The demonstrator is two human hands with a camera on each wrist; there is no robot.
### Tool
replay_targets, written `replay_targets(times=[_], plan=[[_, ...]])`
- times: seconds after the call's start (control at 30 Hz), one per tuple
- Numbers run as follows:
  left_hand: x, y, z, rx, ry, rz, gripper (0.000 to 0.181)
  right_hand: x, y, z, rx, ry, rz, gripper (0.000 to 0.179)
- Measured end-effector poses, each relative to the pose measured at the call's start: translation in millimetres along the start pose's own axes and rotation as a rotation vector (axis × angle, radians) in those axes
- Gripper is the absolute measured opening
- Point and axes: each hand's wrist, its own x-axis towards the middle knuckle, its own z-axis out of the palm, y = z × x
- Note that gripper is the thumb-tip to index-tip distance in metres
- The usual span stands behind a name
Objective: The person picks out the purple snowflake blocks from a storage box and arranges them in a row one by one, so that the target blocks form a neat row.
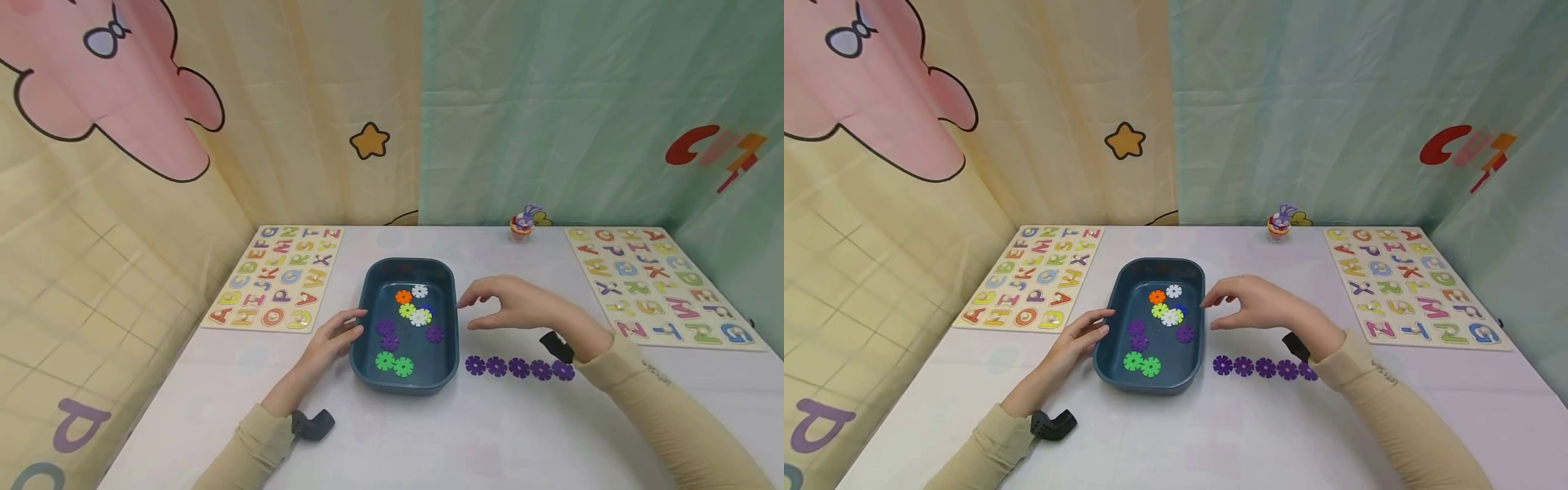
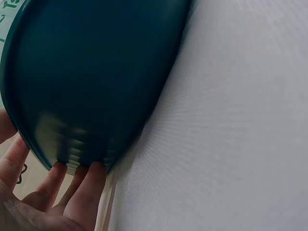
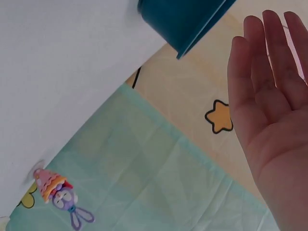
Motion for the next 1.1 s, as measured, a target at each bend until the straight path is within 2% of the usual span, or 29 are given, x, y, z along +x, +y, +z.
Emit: replay_targets(times=[0.27,0.63,0.83,1.1], plan=[[-0.3,-0.7,0.2,0.002,0.006,0.004,0.043,40.6,-10.4,15.9,-0.047,-0.102,-0.101,0.039],[-0.7,-0.6,1.1,-0.004,0.006,0.004,0.041,74.4,-12.8,31.2,-0.130,-0.236,-0.084,0.036],[-2.0,1.1,1.6,-0.007,0.006,0.001,0.041,85.5,-10.4,34.8,-0.152,-0.300,-0.030,0.033],[-1.9,0.7,1.2,-0.016,-0.001,0.014,0.042,93.6,-7.8,41.5,-0.195,-0.404,0.104,0.030]])
